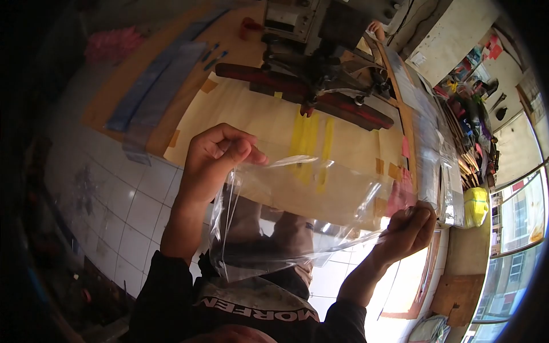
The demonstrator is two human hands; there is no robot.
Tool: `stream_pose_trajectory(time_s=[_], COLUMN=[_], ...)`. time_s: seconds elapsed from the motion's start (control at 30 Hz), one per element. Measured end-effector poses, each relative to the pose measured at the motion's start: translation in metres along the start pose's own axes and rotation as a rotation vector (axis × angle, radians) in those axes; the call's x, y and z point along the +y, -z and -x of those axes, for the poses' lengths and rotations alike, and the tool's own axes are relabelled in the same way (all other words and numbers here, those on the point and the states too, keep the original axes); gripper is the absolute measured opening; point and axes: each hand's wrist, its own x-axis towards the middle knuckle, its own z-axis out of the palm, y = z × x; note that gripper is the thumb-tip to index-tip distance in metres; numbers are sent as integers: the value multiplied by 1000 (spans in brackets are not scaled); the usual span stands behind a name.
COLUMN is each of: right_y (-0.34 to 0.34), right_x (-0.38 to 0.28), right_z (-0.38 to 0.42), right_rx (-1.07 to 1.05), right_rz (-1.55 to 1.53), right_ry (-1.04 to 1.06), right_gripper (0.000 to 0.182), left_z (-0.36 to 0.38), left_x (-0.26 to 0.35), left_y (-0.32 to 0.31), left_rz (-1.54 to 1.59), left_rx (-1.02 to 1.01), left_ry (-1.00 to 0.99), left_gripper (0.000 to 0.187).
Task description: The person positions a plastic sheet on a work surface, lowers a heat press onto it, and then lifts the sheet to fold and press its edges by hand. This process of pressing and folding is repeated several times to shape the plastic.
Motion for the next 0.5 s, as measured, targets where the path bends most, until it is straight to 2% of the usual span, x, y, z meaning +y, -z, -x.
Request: stream_pose_trajectory(time_s=[0.2,0.33,0.5], right_y=[0,8,9], right_x=[0,7,7], right_z=[1,0,1], right_rx=[15,-30,-24], right_rz=[-64,-95,-76], right_ry=[-11,-43,-17], right_gripper=[22,20,20], left_z=[2,7,8], left_x=[1,-1,-3], left_y=[4,1,-4], left_rz=[29,-13,-98], left_rx=[-34,18,68], left_ry=[78,85,-57], left_gripper=[18,19,18])
